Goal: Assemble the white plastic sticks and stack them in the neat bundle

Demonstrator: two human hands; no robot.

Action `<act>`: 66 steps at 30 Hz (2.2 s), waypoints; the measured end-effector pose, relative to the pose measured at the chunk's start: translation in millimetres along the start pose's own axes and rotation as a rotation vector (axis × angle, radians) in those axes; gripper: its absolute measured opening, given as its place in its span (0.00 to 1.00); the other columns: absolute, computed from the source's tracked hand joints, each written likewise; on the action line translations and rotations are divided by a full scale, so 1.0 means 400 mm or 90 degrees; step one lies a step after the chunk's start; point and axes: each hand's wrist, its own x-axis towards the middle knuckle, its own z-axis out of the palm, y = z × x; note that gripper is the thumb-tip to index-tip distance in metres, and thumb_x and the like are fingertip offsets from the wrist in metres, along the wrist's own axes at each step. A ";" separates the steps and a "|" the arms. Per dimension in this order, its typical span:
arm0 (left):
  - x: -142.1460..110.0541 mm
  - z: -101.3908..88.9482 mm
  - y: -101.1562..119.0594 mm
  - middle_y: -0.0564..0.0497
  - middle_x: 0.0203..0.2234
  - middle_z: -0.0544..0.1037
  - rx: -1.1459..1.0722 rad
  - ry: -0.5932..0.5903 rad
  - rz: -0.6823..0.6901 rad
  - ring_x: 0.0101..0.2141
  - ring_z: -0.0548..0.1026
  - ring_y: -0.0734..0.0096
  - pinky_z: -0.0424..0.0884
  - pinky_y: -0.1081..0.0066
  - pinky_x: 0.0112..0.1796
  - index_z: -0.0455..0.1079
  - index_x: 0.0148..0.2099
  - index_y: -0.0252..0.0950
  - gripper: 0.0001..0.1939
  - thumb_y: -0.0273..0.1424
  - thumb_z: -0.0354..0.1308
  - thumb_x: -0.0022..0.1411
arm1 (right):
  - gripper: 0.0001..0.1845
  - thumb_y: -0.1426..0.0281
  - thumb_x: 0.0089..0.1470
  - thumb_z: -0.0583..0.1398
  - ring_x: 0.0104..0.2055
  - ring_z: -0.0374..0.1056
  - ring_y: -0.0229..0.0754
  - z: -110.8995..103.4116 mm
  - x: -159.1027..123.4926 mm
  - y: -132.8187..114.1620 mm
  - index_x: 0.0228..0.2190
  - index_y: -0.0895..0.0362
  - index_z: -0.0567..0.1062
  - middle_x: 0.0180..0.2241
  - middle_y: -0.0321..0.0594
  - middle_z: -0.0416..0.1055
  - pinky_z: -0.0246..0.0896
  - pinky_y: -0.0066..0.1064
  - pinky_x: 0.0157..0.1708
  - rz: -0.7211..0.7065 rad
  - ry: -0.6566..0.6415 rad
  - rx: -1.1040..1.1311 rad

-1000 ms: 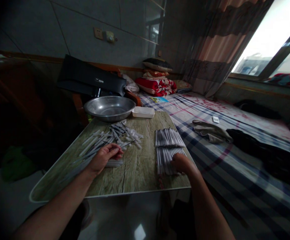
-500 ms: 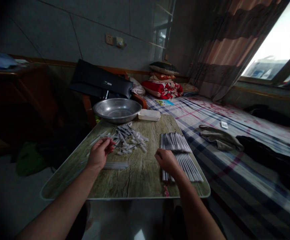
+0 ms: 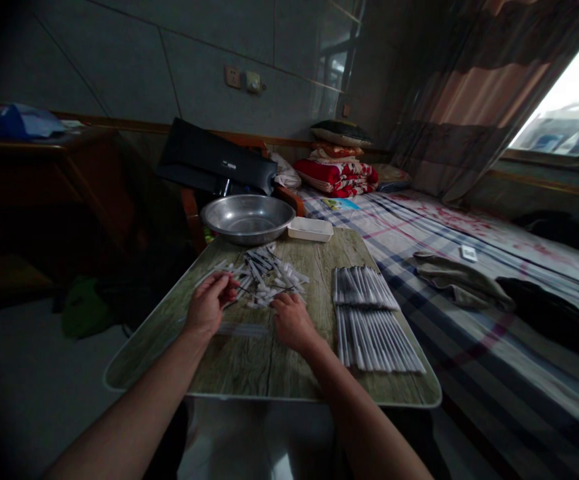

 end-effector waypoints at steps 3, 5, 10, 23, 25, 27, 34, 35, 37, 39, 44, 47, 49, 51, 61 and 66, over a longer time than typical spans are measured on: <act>-0.002 -0.003 0.005 0.54 0.24 0.78 0.000 0.008 0.004 0.20 0.71 0.79 0.66 0.78 0.23 0.70 0.36 0.35 0.17 0.39 0.65 0.47 | 0.15 0.79 0.53 0.55 0.50 0.63 0.46 0.013 0.006 -0.010 0.41 0.59 0.75 0.46 0.46 0.72 0.55 0.38 0.53 -0.005 0.004 0.033; -0.003 -0.006 0.011 0.54 0.24 0.77 -0.004 0.018 0.017 0.20 0.71 0.79 0.66 0.78 0.24 0.69 0.37 0.35 0.17 0.39 0.64 0.47 | 0.15 0.79 0.52 0.56 0.50 0.62 0.47 0.018 0.009 -0.017 0.41 0.59 0.75 0.45 0.45 0.71 0.56 0.38 0.52 0.000 0.008 0.049; -0.003 -0.022 0.032 0.54 0.25 0.76 0.010 0.057 0.079 0.21 0.70 0.79 0.64 0.78 0.23 0.69 0.37 0.34 0.14 0.37 0.62 0.50 | 0.15 0.80 0.52 0.56 0.49 0.61 0.47 0.027 0.012 -0.021 0.41 0.59 0.76 0.45 0.46 0.70 0.55 0.39 0.52 0.023 0.001 0.046; 0.046 -0.141 0.078 0.53 0.21 0.74 0.367 -0.033 0.140 0.21 0.68 0.73 0.62 0.74 0.25 0.75 0.32 0.36 0.10 0.35 0.63 0.47 | 0.11 0.79 0.52 0.57 0.45 0.62 0.46 0.048 0.000 -0.007 0.36 0.58 0.76 0.39 0.44 0.71 0.57 0.37 0.48 0.004 0.012 0.099; 0.052 -0.170 0.091 0.51 0.23 0.77 0.457 -0.120 0.139 0.25 0.71 0.68 0.65 0.72 0.28 0.76 0.29 0.37 0.07 0.34 0.64 0.45 | 0.11 0.79 0.51 0.57 0.45 0.62 0.46 0.050 -0.005 -0.015 0.35 0.57 0.76 0.39 0.43 0.71 0.57 0.38 0.48 -0.010 -0.002 0.097; 0.053 -0.195 0.102 0.50 0.25 0.78 0.514 -0.205 0.122 0.28 0.73 0.64 0.66 0.71 0.30 0.77 0.27 0.39 0.05 0.33 0.64 0.44 | 0.10 0.78 0.50 0.59 0.45 0.63 0.46 0.050 -0.009 -0.021 0.35 0.57 0.76 0.39 0.43 0.71 0.57 0.38 0.48 -0.011 -0.022 0.089; 0.021 -0.213 0.105 0.52 0.22 0.77 0.619 -0.363 0.094 0.25 0.73 0.65 0.64 0.72 0.29 0.77 0.28 0.41 0.04 0.31 0.62 0.46 | 0.08 0.74 0.53 0.60 0.43 0.63 0.46 0.043 -0.007 -0.029 0.37 0.59 0.76 0.37 0.43 0.71 0.57 0.36 0.45 0.022 -0.078 0.046; 0.015 -0.210 0.102 0.52 0.22 0.77 0.630 -0.380 0.093 0.25 0.73 0.66 0.64 0.72 0.29 0.77 0.29 0.41 0.04 0.31 0.62 0.47 | 0.08 0.74 0.53 0.60 0.42 0.64 0.45 0.043 -0.006 -0.028 0.37 0.58 0.76 0.36 0.43 0.71 0.57 0.35 0.45 0.024 -0.081 0.042; 0.005 -0.202 0.095 0.53 0.22 0.76 0.648 -0.409 0.075 0.24 0.72 0.67 0.63 0.73 0.27 0.77 0.30 0.40 0.05 0.31 0.62 0.47 | 0.06 0.74 0.53 0.60 0.42 0.64 0.45 0.044 -0.004 -0.025 0.35 0.58 0.76 0.36 0.43 0.71 0.57 0.35 0.45 0.033 -0.081 0.034; -0.002 -0.193 0.087 0.54 0.22 0.75 0.649 -0.428 0.075 0.23 0.72 0.68 0.62 0.73 0.27 0.76 0.29 0.40 0.04 0.31 0.63 0.47 | 0.04 0.73 0.52 0.61 0.42 0.64 0.45 0.047 -0.004 -0.022 0.33 0.59 0.75 0.35 0.43 0.71 0.57 0.35 0.45 0.045 -0.077 0.032; -0.026 -0.153 0.067 0.54 0.22 0.76 0.716 -0.490 0.135 0.25 0.72 0.69 0.60 0.73 0.27 0.74 0.27 0.38 0.02 0.28 0.64 0.46 | 0.04 0.74 0.50 0.61 0.37 0.63 0.42 0.056 -0.014 -0.015 0.31 0.58 0.71 0.31 0.40 0.70 0.55 0.31 0.38 0.089 -0.043 0.051; -0.045 -0.123 0.054 0.52 0.24 0.76 0.850 -0.521 0.147 0.28 0.72 0.69 0.60 0.72 0.30 0.73 0.29 0.37 0.02 0.26 0.61 0.50 | 0.05 0.77 0.48 0.60 0.34 0.62 0.40 0.059 -0.017 -0.011 0.28 0.57 0.69 0.29 0.37 0.68 0.54 0.30 0.36 0.108 -0.015 0.085; -0.055 -0.106 0.042 0.51 0.27 0.78 0.899 -0.517 0.165 0.30 0.73 0.67 0.61 0.71 0.33 0.74 0.31 0.38 0.03 0.27 0.59 0.53 | 0.05 0.77 0.47 0.60 0.32 0.62 0.39 0.058 -0.015 -0.010 0.27 0.57 0.69 0.27 0.36 0.68 0.53 0.29 0.35 0.131 0.012 0.139; -0.062 -0.094 0.029 0.48 0.31 0.79 0.913 -0.491 0.183 0.34 0.74 0.64 0.62 0.69 0.36 0.74 0.34 0.37 0.04 0.27 0.58 0.55 | 0.03 0.76 0.48 0.59 0.30 0.62 0.38 0.054 -0.011 -0.011 0.26 0.57 0.69 0.25 0.35 0.67 0.53 0.28 0.32 0.164 0.049 0.218; -0.087 -0.029 -0.027 0.55 0.21 0.73 0.190 -0.273 -0.212 0.20 0.68 0.77 0.59 0.77 0.21 0.71 0.40 0.33 0.17 0.43 0.61 0.56 | 0.06 0.68 0.54 0.60 0.30 0.65 0.38 0.038 0.009 -0.042 0.30 0.58 0.73 0.28 0.36 0.72 0.57 0.28 0.32 0.069 0.081 0.398; -0.100 -0.022 -0.019 0.50 0.24 0.76 0.148 -0.282 -0.334 0.22 0.74 0.74 0.67 0.77 0.22 0.69 0.35 0.33 0.16 0.43 0.61 0.58 | 0.14 0.74 0.58 0.53 0.47 0.64 0.48 0.018 0.043 0.023 0.43 0.59 0.75 0.45 0.47 0.74 0.55 0.39 0.49 0.089 0.119 0.077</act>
